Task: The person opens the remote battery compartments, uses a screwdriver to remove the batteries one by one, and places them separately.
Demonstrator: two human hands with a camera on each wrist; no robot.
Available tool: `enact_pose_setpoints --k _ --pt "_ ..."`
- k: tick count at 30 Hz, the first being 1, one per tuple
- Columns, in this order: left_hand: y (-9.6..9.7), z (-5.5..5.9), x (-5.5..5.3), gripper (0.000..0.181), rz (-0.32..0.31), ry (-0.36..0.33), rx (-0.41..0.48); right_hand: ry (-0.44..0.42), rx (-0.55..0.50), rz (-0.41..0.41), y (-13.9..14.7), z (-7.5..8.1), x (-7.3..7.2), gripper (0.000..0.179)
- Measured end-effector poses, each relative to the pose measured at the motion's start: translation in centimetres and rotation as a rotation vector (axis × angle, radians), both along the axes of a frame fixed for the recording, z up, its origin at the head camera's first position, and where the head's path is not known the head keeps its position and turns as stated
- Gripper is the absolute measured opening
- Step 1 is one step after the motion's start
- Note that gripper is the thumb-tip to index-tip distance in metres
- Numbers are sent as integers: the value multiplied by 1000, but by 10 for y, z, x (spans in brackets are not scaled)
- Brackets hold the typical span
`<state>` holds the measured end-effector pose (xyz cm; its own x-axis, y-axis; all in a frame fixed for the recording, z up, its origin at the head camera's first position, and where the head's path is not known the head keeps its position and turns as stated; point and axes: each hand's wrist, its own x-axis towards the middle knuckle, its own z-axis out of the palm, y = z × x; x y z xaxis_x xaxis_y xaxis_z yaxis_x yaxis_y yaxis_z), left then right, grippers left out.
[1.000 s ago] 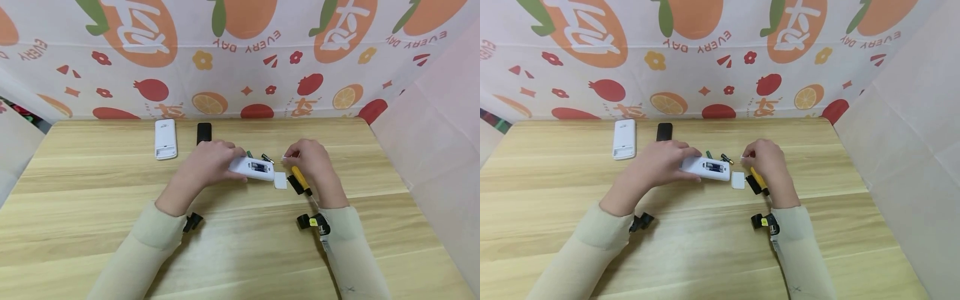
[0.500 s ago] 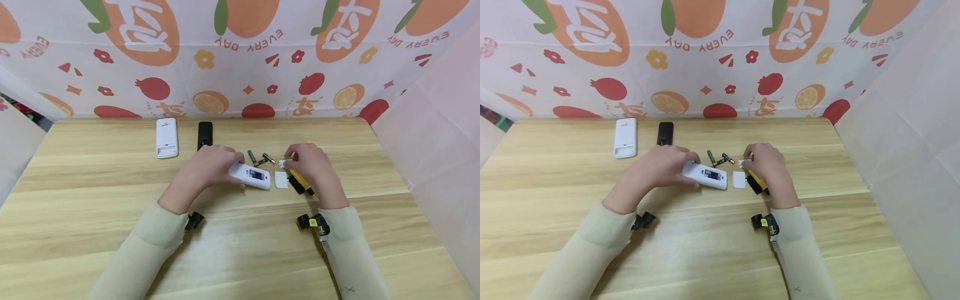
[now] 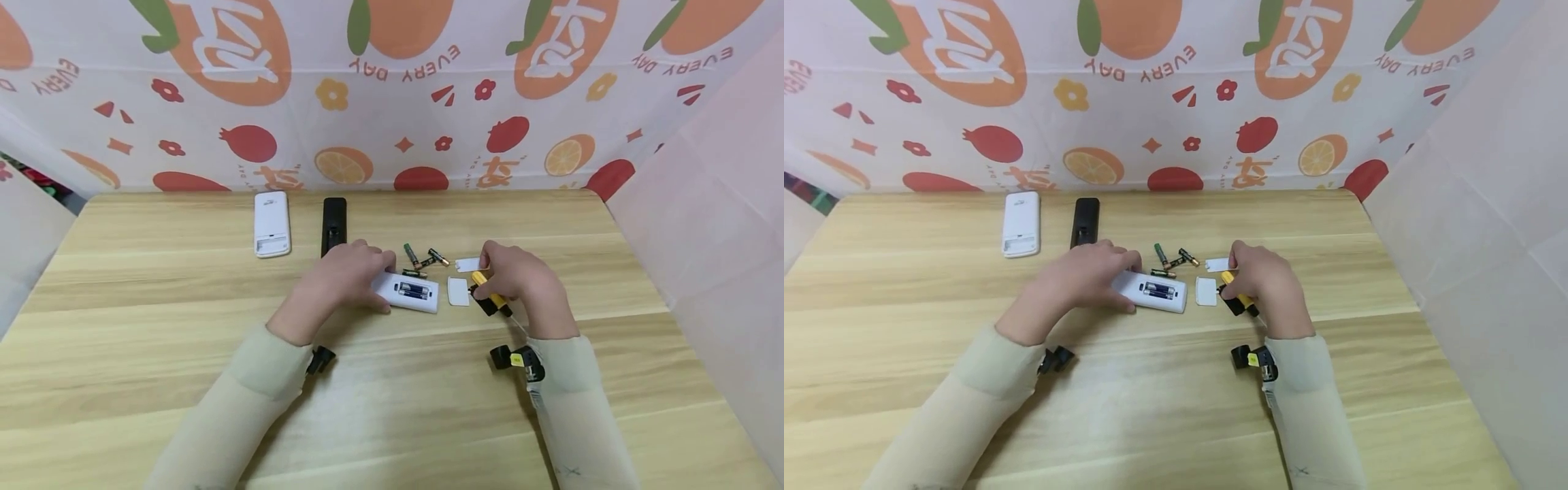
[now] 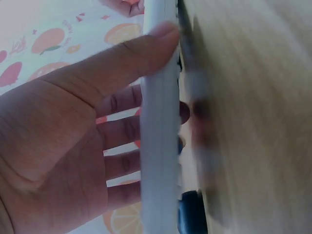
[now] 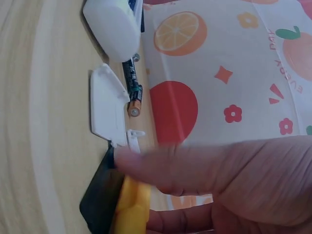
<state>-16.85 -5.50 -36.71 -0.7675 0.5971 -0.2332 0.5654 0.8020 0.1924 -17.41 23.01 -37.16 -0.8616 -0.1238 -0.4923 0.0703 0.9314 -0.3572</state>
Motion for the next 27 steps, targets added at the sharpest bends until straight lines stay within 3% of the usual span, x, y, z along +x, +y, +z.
enact_pose_setpoints --k 5,10,13,21,24,27 --pt "3 -6 -1 62 -17 41 -21 28 10 7 -1 1 -1 35" --pt "4 -8 -1 62 11 8 -14 151 -30 19 -4 8 0 30" --pt "5 -8 -2 60 21 -13 -6 254 -184 11 -9 15 3 32" --pt "4 -9 -4 55 0 -26 15 466 -721 -12 -30 32 15 38" --pt "3 -9 -5 53 1 -42 28 504 -843 36 -41 31 18 36" --pt "3 -8 -4 51 0 -47 38 484 -901 88 -49 27 19 35"
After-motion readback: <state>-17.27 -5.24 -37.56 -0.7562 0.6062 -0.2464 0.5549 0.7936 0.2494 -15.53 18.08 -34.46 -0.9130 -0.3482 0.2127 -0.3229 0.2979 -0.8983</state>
